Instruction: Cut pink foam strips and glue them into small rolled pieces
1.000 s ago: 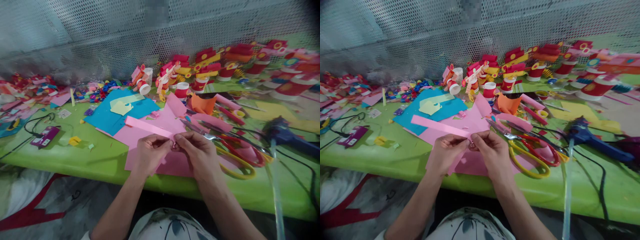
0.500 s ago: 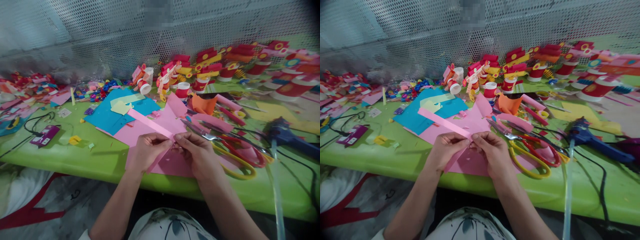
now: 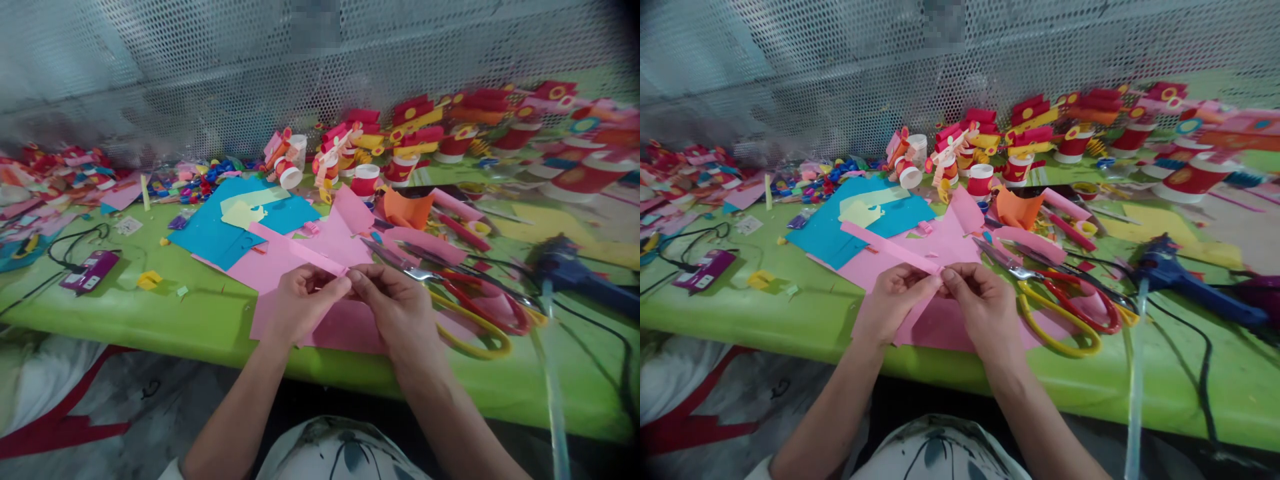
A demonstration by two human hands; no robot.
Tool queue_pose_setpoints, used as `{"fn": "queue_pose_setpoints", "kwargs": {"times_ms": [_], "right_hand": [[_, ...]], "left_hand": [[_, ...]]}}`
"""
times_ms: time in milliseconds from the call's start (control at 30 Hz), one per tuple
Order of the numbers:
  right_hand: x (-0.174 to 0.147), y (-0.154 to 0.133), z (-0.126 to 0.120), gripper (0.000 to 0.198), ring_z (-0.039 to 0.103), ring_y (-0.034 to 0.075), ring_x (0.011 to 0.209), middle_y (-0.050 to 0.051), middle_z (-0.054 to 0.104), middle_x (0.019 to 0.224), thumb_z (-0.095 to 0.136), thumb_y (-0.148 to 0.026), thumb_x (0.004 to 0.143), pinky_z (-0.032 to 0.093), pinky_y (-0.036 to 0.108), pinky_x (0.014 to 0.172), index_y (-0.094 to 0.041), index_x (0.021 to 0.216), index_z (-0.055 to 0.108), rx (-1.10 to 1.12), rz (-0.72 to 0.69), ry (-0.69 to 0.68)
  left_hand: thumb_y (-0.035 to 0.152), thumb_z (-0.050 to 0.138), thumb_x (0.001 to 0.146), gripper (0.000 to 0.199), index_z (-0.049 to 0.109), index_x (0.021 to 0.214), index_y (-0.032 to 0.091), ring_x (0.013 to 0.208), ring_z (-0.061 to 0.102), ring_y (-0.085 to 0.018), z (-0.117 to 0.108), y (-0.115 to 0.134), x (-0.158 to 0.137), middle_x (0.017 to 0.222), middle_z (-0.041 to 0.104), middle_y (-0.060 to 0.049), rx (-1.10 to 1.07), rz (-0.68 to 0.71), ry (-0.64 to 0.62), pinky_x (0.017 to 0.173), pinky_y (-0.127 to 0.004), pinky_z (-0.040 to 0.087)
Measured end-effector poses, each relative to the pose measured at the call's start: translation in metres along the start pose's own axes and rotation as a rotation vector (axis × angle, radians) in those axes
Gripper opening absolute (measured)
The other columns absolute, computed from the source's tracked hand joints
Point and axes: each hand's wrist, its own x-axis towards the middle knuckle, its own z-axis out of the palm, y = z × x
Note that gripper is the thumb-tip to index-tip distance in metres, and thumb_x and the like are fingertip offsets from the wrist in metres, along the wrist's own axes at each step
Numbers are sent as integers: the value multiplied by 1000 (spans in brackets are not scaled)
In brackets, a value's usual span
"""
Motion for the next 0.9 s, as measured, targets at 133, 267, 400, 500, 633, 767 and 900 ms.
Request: {"fn": "queue_pose_setpoints", "kwargs": {"times_ms": [133,267,400,500,633,767,900], "right_hand": [[-2,-1,0,13,72,12,69,0,76,74,83,-33,83,60,23,69,-21,87,80,-52,-44,4],[-3,-3,1,13,72,12,70,1,77,75,82,-32,84,59,23,70,-20,87,79,-86,-50,3],[-4,-6,2,13,70,12,69,1,76,73,80,-31,85,57,22,67,-19,84,78,-134,-66,15],[-4,-7,3,13,70,13,69,1,75,74,80,-32,85,57,23,67,-20,84,77,-112,-60,18],[-5,-9,4,12,69,14,70,0,75,75,80,-33,85,57,24,69,-21,85,77,-91,-56,51],[-6,-10,3,12,67,13,70,0,73,75,80,-34,86,56,25,68,-22,84,77,-98,-70,75],[-7,-7,0,11,66,12,70,-1,72,76,80,-34,87,55,23,69,-23,87,77,-37,-37,12]], "left_hand": [[34,85,77,23,82,86,13,81,76,-23,0,0,1,83,81,-10,-2,27,-7,81,-36,61],[33,86,76,23,83,88,13,82,77,-22,-1,-1,3,85,82,-10,-78,-13,-21,84,-36,61],[33,83,80,19,83,89,16,82,77,-23,0,-6,1,86,82,-8,-6,51,22,82,-35,62],[34,77,87,18,83,97,20,88,77,-24,3,-12,-4,93,82,-7,97,163,45,86,-36,62],[33,74,90,17,83,101,25,98,75,-26,6,-14,-10,103,82,-7,252,289,89,95,-40,59],[33,71,88,17,83,93,21,82,74,-24,0,-8,-7,91,80,-7,18,70,25,77,-35,61],[34,75,83,18,81,88,17,59,66,-15,-6,-6,3,79,77,-5,-354,-215,-90,61,-28,58]]}}
